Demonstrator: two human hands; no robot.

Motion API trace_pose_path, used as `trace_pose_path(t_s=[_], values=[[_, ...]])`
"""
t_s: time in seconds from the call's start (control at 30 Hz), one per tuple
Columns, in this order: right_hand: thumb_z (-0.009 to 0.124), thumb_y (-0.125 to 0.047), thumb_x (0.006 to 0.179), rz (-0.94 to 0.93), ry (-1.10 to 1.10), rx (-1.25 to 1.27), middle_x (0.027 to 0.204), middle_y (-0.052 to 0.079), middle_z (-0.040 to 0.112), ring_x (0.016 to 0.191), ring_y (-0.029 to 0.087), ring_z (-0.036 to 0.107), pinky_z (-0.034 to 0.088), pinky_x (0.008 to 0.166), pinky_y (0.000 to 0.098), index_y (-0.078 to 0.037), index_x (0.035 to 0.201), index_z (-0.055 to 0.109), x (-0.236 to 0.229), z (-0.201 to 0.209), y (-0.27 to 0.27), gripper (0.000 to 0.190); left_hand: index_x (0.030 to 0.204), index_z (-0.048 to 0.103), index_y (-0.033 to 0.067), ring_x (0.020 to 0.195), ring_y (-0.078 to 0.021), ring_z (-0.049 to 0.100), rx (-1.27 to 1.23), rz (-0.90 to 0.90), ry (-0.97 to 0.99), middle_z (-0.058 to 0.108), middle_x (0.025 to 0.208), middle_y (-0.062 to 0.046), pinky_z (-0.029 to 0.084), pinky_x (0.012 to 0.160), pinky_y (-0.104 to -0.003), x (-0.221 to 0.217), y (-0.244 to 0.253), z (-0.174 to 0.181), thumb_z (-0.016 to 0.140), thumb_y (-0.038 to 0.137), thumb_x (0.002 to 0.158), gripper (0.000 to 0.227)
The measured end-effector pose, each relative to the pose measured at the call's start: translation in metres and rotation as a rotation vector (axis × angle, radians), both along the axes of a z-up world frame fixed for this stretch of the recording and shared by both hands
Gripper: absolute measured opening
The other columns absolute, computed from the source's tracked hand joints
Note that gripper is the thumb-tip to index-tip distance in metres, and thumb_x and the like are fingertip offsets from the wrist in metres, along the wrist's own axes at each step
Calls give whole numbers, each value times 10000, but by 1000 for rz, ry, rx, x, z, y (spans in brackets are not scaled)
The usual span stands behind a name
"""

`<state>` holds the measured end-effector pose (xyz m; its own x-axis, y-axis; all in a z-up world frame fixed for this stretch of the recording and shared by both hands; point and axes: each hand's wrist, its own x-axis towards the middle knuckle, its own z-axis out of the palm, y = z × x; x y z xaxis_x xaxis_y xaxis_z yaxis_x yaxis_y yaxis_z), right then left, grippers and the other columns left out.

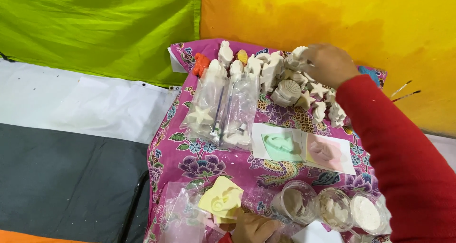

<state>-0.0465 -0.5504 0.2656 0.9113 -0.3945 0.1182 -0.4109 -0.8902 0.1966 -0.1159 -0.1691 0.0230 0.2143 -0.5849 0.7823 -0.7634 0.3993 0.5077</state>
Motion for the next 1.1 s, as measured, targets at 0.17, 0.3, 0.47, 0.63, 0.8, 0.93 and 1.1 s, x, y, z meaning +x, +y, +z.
trace_pose_path(t_s=[0.17,0.3,0.47,0.63,0.8,0.93,1.1], values=[[661,-237,881,137,75,37,1455,28,579,1323,283,493,358,1135,487,-224,1416,574,47,-6,24,542,918,750,85,544,-195,691,41,-11,7,718,661,-32,493,508,-279,1,1,2,777,95,773,148],[739,-59,783,143,133,91,1413,16,617,1213,274,579,454,1047,490,-205,1432,559,72,-9,38,689,948,772,62,538,-192,635,148,-130,169,712,684,-55,478,528,-283,2,4,-6,679,98,907,107],[728,-172,810,44,196,145,1214,44,701,993,257,621,523,873,426,-289,1402,623,81,-5,42,613,860,715,37,494,-186,636,84,-29,69,656,596,-53,501,498,-282,6,5,18,709,55,862,19],[752,-112,829,59,237,105,1234,21,725,1042,235,631,510,962,422,-274,1416,610,84,-6,35,626,873,728,-27,506,-207,622,25,-88,77,677,645,-92,489,477,-300,9,4,23,737,-2,844,40],[671,-25,865,62,204,114,1211,5,737,1027,220,652,531,917,404,-234,1308,690,81,-4,36,490,855,723,9,509,-199,650,49,-36,68,696,642,-83,510,492,-287,6,4,20,724,31,837,29],[742,-86,837,62,231,116,1186,18,741,1067,212,656,502,1008,417,-187,1261,698,82,-7,31,438,808,712,22,468,-173,611,54,-36,77,668,597,-62,482,462,-269,5,2,20,725,36,829,28],[665,16,839,187,175,-16,996,17,753,900,216,642,524,797,384,-159,1117,767,82,-20,15,344,814,726,6,490,-187,630,61,-37,90,684,616,-75,481,473,-275,6,5,26,740,22,816,21]])
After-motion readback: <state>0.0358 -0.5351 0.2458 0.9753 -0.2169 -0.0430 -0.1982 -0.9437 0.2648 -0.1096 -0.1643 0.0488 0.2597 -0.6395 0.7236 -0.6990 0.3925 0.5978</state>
